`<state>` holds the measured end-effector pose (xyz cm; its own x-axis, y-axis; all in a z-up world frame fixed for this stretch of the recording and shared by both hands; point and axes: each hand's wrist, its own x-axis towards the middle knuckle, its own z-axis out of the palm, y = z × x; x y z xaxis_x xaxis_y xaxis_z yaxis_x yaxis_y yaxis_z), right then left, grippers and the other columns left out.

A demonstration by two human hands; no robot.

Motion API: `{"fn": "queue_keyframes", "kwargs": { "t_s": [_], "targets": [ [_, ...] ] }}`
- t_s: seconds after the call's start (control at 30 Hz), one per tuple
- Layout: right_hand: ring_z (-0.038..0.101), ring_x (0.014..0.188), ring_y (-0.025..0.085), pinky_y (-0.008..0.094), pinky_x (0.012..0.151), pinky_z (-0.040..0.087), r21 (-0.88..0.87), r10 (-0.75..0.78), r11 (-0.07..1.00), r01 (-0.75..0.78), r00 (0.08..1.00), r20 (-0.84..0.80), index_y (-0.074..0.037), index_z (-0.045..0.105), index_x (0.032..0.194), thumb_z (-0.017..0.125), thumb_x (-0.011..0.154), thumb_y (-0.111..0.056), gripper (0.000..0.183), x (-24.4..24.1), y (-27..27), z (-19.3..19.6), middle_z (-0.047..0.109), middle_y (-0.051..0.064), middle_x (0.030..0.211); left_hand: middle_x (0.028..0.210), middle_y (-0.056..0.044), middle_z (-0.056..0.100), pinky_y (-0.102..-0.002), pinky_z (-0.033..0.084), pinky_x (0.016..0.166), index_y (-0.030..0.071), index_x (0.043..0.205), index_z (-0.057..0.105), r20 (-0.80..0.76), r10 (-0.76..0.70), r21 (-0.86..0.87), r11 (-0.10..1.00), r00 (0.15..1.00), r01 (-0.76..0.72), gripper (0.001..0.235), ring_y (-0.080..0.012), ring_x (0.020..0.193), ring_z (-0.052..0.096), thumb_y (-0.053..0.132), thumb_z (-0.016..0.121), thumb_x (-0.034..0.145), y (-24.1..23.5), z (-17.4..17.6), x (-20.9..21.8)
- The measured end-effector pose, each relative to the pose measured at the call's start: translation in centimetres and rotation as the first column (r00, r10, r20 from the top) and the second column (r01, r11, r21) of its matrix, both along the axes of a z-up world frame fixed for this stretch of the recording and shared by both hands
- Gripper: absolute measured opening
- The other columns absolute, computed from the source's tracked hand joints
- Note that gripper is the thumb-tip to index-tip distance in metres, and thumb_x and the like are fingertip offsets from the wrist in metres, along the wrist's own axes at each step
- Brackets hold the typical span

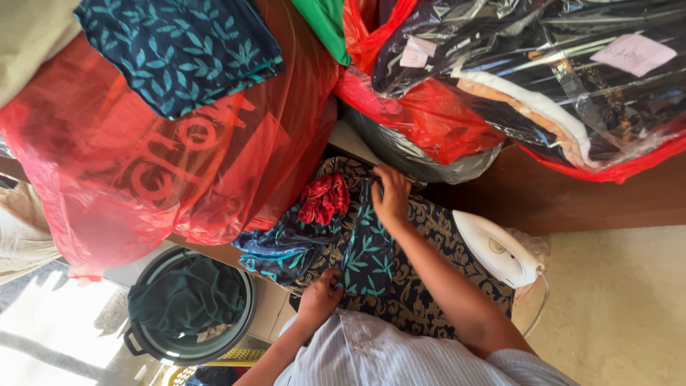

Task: The person irons several pieces of patterned fabric on a small ironing board. They smooth the fabric with their hands, use a white electric iron to press the material, and then fold the items before placing them on a nearby pile of red plastic bags.

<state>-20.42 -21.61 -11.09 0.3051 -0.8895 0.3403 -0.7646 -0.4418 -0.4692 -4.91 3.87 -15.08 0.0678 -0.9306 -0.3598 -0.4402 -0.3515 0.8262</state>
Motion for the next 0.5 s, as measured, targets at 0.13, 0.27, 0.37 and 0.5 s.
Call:
{"fn": "queue_keyframes", "kwargs": {
  "t_s": [0.13, 0.27, 0.37, 0.5],
  "targets": [
    [0.032, 0.153, 0.027, 0.056, 0.127, 0.016, -0.058, 0.01, 0.998, -0.018, 0.991, -0.132, -0.011, 0.051, 0.145, 0.057, 0.102, -0.026, 0.045, -0.1, 5.5, -3.0, 0.043, 0.009, 0.16, 0.094, -0.006, 0.074, -0.04, 0.057, 0.072, 0.013, 0.115, 0.059, -0.039, 0.018, 0.003, 1.0, 0.999, -0.018, 0.035, -0.0253, 0.08, 0.073, 0.017, 0.073, 0.083, -0.1, -0.5, 0.1],
    [0.005, 0.154, 0.031, 0.061, 0.12, -0.001, 0.307, 0.189, 0.95, -0.048, 0.874, -0.448, -0.01, 0.027, 0.158, 0.047, 0.105, -0.044, 0.066, -0.2, 6.4, -4.5, 0.014, 0.012, 0.167, 0.089, -0.006, 0.074, -0.041, 0.057, 0.073, 0.015, 0.113, 0.059, 0.03, -0.038, 0.025, 0.999, 0.999, 0.038, 0.029, -0.0263, 0.081, 0.073, 0.02, 0.07, 0.087, 0.1, -2.0, 0.0],
    [-0.001, 0.157, 0.028, 0.06, 0.122, -0.005, 0.463, 0.223, 0.886, 0.023, 0.854, -0.47, -0.014, 0.02, 0.161, 0.043, 0.106, -0.047, 0.068, 0.1, 5.8, -3.8, 0.007, 0.01, 0.17, 0.088, -0.007, 0.074, -0.043, 0.056, 0.072, 0.015, 0.115, 0.058, 0.061, -0.073, 0.029, 0.997, 0.996, 0.071, 0.031, -0.0286, 0.082, 0.072, 0.021, 0.07, 0.087, -0.1, -3.2, 0.1],
    [0.011, 0.158, 0.033, 0.06, 0.123, -0.003, 0.234, 0.225, 0.955, -0.182, 0.959, -0.174, -0.01, 0.024, 0.162, 0.051, 0.103, -0.047, 0.075, -1.5, 8.8, -1.7, 0.015, 0.016, 0.17, 0.082, -0.006, 0.074, -0.039, 0.057, 0.07, 0.014, 0.122, 0.056, -0.066, -0.048, 0.0, 0.999, 0.997, 0.049, 0.041, -0.0254, 0.079, 0.074, 0.016, 0.072, 0.084, -0.8, -4.2, 0.5]
  ]
}}
